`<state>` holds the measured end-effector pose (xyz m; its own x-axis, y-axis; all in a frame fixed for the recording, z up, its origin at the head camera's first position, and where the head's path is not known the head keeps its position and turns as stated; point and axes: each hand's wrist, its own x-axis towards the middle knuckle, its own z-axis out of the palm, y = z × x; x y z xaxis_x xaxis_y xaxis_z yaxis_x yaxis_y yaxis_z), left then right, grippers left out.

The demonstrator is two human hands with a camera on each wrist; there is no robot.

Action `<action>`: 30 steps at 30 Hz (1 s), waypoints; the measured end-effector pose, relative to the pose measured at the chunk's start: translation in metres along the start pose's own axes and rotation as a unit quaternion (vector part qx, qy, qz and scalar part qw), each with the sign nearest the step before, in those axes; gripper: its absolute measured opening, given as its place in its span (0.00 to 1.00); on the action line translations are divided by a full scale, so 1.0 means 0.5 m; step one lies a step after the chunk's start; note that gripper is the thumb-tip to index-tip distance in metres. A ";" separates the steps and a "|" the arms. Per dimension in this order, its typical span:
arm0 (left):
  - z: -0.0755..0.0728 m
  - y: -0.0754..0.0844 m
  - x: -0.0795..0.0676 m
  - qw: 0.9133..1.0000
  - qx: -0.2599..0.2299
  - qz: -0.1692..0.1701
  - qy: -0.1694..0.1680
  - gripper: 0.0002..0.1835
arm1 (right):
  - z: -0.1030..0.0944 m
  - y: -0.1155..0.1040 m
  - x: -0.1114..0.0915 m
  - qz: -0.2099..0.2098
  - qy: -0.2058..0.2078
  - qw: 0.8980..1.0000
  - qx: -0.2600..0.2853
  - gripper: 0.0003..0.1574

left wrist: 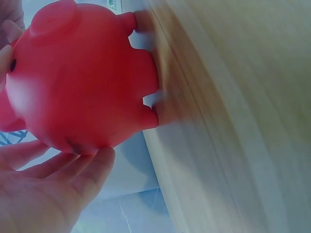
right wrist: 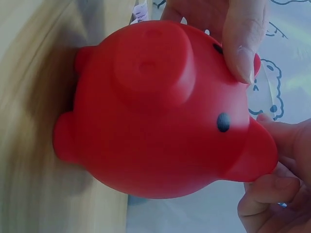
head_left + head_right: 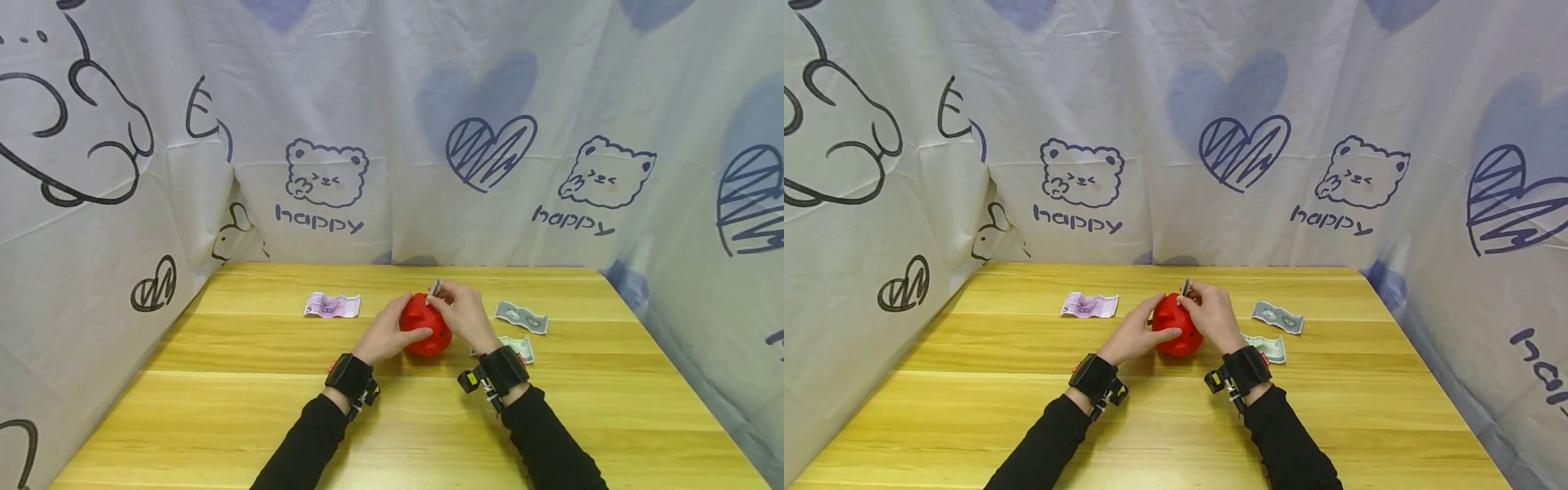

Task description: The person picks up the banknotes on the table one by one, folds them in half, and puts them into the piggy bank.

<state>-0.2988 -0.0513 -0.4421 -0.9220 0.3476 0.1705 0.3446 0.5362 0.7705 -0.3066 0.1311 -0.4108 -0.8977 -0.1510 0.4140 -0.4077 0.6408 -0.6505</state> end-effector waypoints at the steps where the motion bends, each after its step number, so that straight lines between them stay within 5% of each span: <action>1: 0.000 0.000 0.000 1.000 0.000 0.000 0.000 0.46 | 0.000 0.000 0.000 -0.008 0.000 1.000 -0.008 0.04; 25: 0.000 -0.002 0.000 1.000 -0.015 0.016 -0.003 0.44 | 0.011 -0.031 -0.002 -0.046 0.006 0.990 -0.130 0.04; 30: -0.001 -0.001 0.000 1.000 -0.022 0.015 -0.004 0.44 | 0.010 -0.030 0.000 -0.030 -0.011 0.992 -0.119 0.05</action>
<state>-0.2994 -0.0522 -0.4421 -0.9102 0.3687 0.1886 0.3631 0.4915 0.7916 -0.3014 0.1176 -0.4039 -0.8778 -0.2087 0.4312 -0.4115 0.7892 -0.4558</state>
